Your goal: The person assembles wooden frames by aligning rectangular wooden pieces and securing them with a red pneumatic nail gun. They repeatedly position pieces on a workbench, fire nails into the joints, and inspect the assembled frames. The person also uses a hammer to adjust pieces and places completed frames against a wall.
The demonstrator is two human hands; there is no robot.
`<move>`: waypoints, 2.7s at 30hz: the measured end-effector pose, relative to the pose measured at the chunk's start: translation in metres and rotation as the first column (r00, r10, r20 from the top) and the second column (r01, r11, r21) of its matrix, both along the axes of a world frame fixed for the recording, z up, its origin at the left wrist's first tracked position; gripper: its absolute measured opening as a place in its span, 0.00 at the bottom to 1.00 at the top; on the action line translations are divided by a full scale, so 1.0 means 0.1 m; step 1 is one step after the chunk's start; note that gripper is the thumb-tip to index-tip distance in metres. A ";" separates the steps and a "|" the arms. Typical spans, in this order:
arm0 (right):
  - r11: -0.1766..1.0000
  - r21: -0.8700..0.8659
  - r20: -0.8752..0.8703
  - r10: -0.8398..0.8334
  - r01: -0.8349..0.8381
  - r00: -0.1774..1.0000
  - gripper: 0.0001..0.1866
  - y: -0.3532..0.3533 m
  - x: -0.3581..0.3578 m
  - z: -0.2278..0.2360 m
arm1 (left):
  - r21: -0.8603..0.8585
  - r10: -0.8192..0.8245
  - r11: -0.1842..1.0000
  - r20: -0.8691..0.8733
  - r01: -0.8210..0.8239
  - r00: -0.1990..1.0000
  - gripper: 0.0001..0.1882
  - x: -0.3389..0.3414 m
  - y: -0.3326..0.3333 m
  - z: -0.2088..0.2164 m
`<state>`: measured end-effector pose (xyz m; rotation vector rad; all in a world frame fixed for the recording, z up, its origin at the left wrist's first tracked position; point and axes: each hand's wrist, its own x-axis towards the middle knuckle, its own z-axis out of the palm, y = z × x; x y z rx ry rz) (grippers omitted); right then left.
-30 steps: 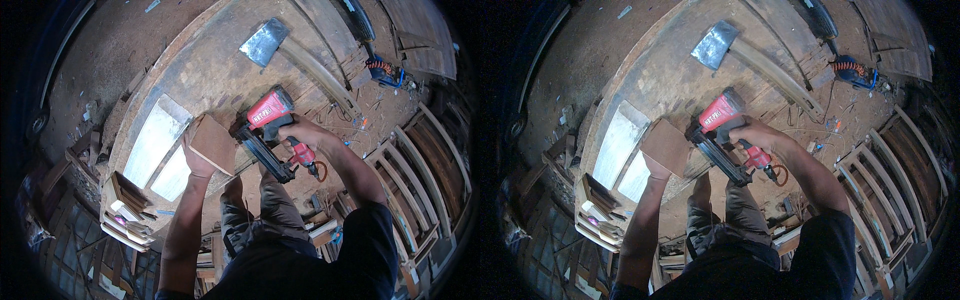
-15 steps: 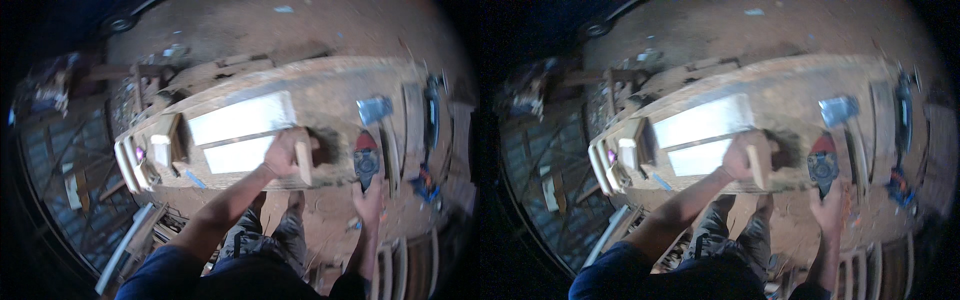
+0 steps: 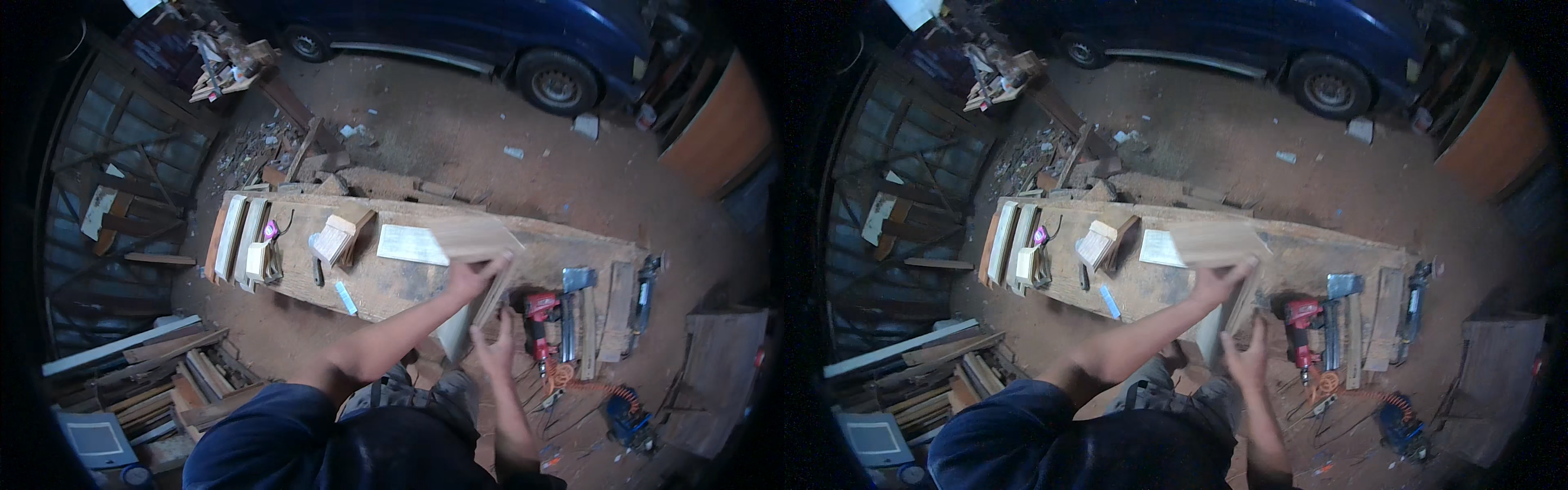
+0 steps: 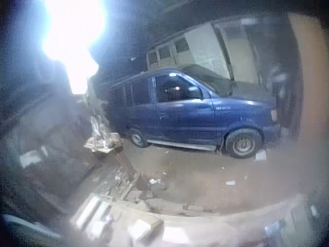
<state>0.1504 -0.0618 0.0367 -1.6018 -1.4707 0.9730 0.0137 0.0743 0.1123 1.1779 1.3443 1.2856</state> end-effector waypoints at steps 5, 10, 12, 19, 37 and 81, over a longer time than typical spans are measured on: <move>0.994 -0.006 0.154 0.111 -0.112 0.982 0.30 0.15 -0.28 0.66 | -0.178 0.437 0.899 0.455 -0.401 0.776 0.25 -0.55 -0.45 0.20; 0.828 -0.315 -0.040 0.476 -0.463 0.879 0.28 0.30 -0.29 0.72 | 0.066 0.573 0.813 0.086 -0.579 0.815 0.27 -1.37 -1.23 -0.20; 0.680 -0.477 -0.163 0.555 -0.557 0.816 0.32 0.41 -0.35 0.50 | -0.057 0.414 0.899 -0.218 -0.435 0.884 0.28 -1.89 -1.58 -0.34; 0.640 -0.505 0.199 0.739 -0.579 0.644 0.37 0.72 -1.08 -0.37 | -0.403 0.027 0.875 -0.512 -0.267 0.859 0.32 -2.62 -2.26 -0.52; 0.836 -0.547 0.293 0.141 0.045 0.945 0.28 -0.87 0.04 -0.79 | -0.282 -0.098 0.922 -0.834 -0.266 0.543 0.47 -3.78 -0.18 -1.10; 0.925 -0.146 -0.100 -0.366 0.350 0.925 0.21 -0.15 -0.23 -1.37 | -0.367 -0.654 0.680 -0.694 0.634 0.300 0.56 -0.39 -0.43 -2.09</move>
